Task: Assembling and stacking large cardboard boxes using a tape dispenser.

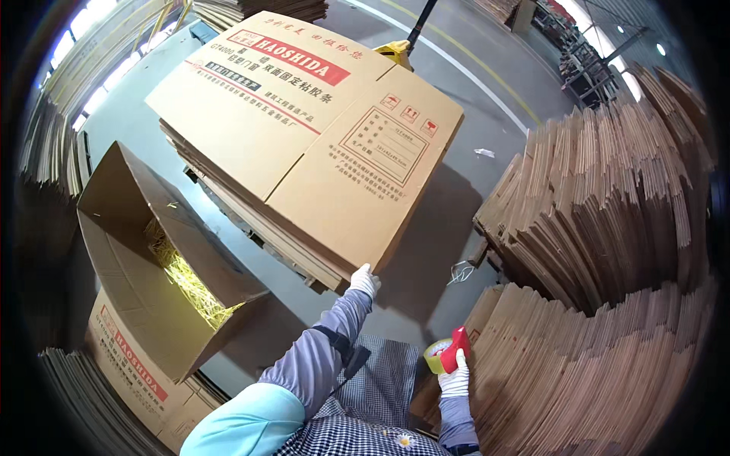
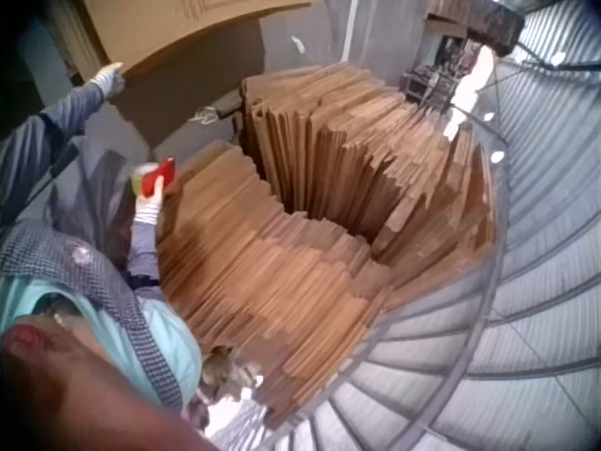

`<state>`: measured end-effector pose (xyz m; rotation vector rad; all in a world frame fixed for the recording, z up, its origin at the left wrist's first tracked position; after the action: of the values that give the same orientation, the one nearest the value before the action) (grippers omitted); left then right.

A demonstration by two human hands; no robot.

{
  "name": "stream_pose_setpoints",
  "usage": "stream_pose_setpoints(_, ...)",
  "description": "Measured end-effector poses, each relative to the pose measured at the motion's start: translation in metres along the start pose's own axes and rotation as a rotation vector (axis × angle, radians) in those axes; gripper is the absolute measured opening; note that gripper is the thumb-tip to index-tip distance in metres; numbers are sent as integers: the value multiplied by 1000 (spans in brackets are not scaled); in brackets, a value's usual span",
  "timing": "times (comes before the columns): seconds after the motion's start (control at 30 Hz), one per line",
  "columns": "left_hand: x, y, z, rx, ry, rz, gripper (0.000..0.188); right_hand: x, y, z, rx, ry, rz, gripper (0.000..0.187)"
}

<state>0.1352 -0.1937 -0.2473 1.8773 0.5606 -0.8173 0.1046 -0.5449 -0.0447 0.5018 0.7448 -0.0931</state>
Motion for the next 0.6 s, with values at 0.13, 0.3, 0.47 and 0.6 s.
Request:
stream_pose_setpoints(0.13, -5, 40, 30, -653, -216, -459, 56, -16, -64, 38, 31, -143, -196, 62)
stream_pose_setpoints(0.3, -30, 59, 22, -696, -165, -520, 59, 0, -29, 28, 21, -12, -93, 59)
stream_pose_setpoints(0.47, -77, 48, -61, -57, 481, -588, 32, 42, 34, -6, -56, 148, -16, 56)
stream_pose_setpoints(0.6, -219, 52, -111, 137, 586, -530, 24, 122, 82, -30, -75, 273, 80, 53)
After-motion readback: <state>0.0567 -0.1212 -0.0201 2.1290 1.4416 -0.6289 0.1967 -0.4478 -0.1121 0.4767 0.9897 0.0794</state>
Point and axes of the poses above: each hand's wrist, its own x-axis towards the middle knuckle, its own y-axis out of the palm, z = x × y, the point moved 9 cm from there along x, towards the middle knuckle, and after that the axes turned 4 degrees about -y, right-handed, at the moved point
